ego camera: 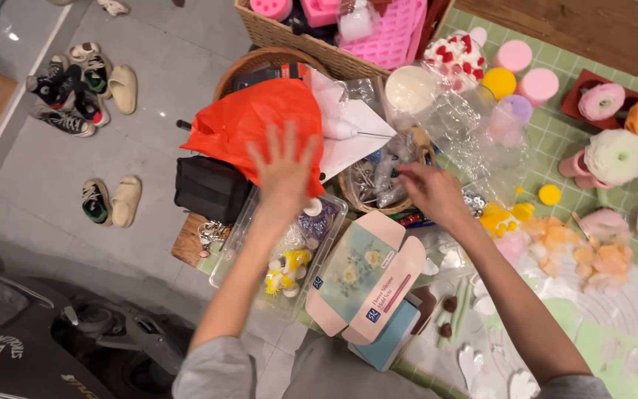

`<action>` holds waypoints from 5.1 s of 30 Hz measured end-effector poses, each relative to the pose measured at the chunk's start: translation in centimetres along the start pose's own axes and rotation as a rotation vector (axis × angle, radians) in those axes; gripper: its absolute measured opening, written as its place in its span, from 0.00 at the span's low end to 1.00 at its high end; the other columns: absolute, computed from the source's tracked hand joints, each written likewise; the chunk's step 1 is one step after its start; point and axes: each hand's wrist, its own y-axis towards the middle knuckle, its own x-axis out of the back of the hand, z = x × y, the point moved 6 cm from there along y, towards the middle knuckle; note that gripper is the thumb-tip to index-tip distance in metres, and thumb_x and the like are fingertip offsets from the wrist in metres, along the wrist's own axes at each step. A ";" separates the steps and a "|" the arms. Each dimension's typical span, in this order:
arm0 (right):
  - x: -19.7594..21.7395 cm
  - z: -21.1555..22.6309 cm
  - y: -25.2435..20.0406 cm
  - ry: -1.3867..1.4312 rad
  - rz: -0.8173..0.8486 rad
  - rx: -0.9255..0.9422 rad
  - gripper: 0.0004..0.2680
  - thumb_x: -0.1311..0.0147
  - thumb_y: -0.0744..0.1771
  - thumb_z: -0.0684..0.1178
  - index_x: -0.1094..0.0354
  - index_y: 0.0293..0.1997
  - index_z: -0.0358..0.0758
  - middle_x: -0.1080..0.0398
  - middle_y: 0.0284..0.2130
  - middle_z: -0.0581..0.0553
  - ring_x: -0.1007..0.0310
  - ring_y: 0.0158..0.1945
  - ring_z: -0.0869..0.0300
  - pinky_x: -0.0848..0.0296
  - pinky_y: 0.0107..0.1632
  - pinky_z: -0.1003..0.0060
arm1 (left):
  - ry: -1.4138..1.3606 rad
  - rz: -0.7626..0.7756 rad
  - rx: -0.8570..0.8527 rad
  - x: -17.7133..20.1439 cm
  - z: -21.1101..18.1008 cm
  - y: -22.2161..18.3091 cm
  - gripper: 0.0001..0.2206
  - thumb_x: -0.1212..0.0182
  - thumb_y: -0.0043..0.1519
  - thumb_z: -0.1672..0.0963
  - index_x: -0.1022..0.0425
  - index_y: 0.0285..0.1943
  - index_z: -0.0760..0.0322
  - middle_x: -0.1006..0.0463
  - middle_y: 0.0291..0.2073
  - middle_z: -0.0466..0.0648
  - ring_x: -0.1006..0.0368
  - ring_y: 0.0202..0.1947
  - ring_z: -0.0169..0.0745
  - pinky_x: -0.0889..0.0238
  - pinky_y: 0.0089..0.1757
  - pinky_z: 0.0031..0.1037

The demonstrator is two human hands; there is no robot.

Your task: The recorder is preparing candle materials, including cutting wicks and assembling wax petal decorations on a silicone mat.

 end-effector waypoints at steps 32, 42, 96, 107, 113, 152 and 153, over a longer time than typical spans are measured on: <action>-9.6 7.3 13.5 -0.977 0.177 0.609 0.09 0.48 0.64 0.45 0.22 0.41 0.59 0.26 0.32 0.51 0.30 0.46 0.58 0.39 0.53 0.59 | -0.640 -0.128 0.251 4.1 17.7 11.0 0.08 0.29 0.49 0.63 0.21 0.35 0.72 0.19 0.27 0.55 0.19 0.31 0.43 0.29 0.36 0.30; -9.1 6.5 12.0 -0.849 0.152 0.561 0.06 0.43 0.60 0.43 0.22 0.34 0.51 0.26 0.36 0.51 0.30 0.47 0.58 0.39 0.53 0.59 | -0.495 -0.221 0.314 7.5 15.7 11.5 0.07 0.29 0.53 0.59 0.19 0.37 0.68 0.20 0.24 0.56 0.22 0.29 0.53 0.30 0.36 0.38; -21.9 8.0 16.9 0.949 -0.193 0.017 0.14 0.49 0.69 0.39 0.48 0.59 0.44 0.56 0.76 0.30 0.49 0.77 0.44 0.40 0.65 0.57 | -0.001 -0.523 0.078 4.6 3.7 -1.5 0.23 0.33 0.53 0.56 0.31 0.56 0.71 0.29 0.52 0.68 0.31 0.50 0.73 0.40 0.49 0.55; -17.0 3.0 21.6 0.872 0.258 0.199 0.37 0.63 0.61 0.26 0.62 0.80 0.54 0.52 0.76 0.38 0.38 0.73 0.51 0.31 0.63 0.66 | -0.325 0.241 0.331 -16.5 7.0 5.5 0.18 0.36 0.62 0.56 0.29 0.58 0.69 0.22 0.46 0.66 0.26 0.45 0.72 0.34 0.44 0.57; -12.2 2.7 21.2 0.363 0.369 0.237 0.33 0.61 0.63 0.27 0.51 0.79 0.54 0.41 0.71 0.39 0.37 0.71 0.49 0.36 0.66 0.62 | -0.092 0.156 0.439 -25.6 10.2 7.4 0.18 0.35 0.56 0.53 0.26 0.51 0.70 0.19 0.37 0.64 0.21 0.38 0.68 0.30 0.39 0.55; 1.8 -6.8 -8.2 0.986 0.133 -0.327 0.17 0.58 0.73 0.50 0.40 0.68 0.30 0.28 0.55 0.36 0.25 0.57 0.50 0.28 0.62 0.58 | -1.732 -0.495 0.441 -9.4 7.1 5.7 0.10 0.53 0.72 0.61 0.25 0.54 0.71 0.21 0.36 0.44 0.31 0.33 0.28 0.38 0.36 0.23; 2.1 -6.0 -8.3 1.030 0.141 -0.317 0.19 0.58 0.73 0.53 0.42 0.69 0.31 0.29 0.57 0.34 0.26 0.59 0.48 0.28 0.63 0.55 | -1.731 -0.506 0.485 -8.1 6.0 5.1 0.11 0.52 0.70 0.62 0.25 0.55 0.71 0.24 0.32 0.43 0.36 0.27 0.25 0.44 0.29 0.21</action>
